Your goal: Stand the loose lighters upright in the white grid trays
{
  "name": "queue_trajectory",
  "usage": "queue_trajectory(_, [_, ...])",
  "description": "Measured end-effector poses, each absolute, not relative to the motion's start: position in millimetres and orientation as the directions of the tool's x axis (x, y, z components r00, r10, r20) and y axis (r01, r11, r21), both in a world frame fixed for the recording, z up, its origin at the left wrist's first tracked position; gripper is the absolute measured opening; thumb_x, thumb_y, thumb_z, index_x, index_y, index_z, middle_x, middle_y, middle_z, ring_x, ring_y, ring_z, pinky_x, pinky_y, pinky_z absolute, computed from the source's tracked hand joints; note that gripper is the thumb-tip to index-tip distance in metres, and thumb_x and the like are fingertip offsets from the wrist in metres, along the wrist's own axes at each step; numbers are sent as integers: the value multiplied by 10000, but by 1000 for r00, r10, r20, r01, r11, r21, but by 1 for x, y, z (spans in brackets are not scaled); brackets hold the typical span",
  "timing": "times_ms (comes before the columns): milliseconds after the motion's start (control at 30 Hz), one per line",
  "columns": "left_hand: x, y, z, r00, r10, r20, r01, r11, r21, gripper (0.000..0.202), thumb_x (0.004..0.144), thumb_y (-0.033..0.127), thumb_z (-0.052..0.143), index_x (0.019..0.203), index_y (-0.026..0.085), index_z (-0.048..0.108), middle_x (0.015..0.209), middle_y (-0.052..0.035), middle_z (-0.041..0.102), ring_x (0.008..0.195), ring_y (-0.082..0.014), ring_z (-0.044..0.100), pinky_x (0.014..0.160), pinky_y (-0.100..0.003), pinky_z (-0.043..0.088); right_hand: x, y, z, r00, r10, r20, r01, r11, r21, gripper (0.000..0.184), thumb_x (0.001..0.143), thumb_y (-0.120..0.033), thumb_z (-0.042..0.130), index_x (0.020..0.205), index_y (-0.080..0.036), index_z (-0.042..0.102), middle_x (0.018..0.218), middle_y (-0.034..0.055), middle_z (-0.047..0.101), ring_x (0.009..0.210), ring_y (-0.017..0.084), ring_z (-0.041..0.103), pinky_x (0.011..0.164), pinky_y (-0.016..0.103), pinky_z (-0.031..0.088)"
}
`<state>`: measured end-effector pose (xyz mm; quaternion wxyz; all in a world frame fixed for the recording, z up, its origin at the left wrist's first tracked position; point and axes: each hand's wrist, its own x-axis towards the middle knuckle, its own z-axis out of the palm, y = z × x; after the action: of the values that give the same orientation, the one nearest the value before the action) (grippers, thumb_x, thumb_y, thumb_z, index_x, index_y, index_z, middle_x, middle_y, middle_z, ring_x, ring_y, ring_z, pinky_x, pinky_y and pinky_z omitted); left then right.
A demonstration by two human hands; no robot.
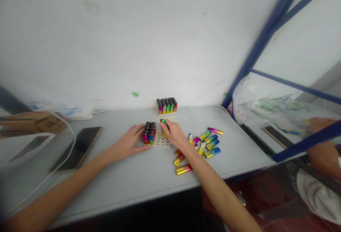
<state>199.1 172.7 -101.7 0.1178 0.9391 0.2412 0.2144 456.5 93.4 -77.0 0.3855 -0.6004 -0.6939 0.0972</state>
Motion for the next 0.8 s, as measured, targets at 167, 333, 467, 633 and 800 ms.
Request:
queue_trajectory(167, [201,174,-105,788,507,349,406,-854,325,759,942,762,638,1454,202,603,1533,-188,588,1411,-388,559,1246,-606,405,460,95,-79,-27,917,398,810,253,-529,379,1109,-438,547,794,-228,532,727,2,643,674,168,567,674,270,387])
queue_trajectory(333, [201,175,-103,783,509,356,400,-852,338,735,928,760,656,1403,199,652,1493,-190,618,1381,-400,577,1218,-588,449,463,97,-75,-167,920,355,850,317,-421,263,1115,-352,575,902,-201,609,822,26,686,734,172,596,721,271,422])
queue_trajectory(467, [201,175,-102,783,505,363,391,-854,344,733,919,760,669,1400,207,658,1484,-183,627,1369,-394,588,1220,-587,451,458,97,-77,-199,929,311,891,304,-336,197,1088,-306,625,945,-175,655,909,63,688,817,192,629,795,291,472])
queue_trajectory(633, [201,176,-100,782,505,366,384,-852,355,711,919,751,676,1388,217,660,1466,-177,635,1355,-391,601,1222,-594,452,471,90,-65,-163,900,405,836,344,-428,273,1075,-408,637,1202,-175,702,1014,69,717,872,192,654,876,315,510])
queue_trajectory(800, [201,177,-99,781,500,373,385,-857,343,703,915,781,643,1311,202,695,1420,-184,654,1305,-404,623,1183,-594,491,538,71,-30,120,852,510,881,145,-450,336,1097,-383,496,1143,-164,747,1030,108,772,883,214,690,874,329,532])
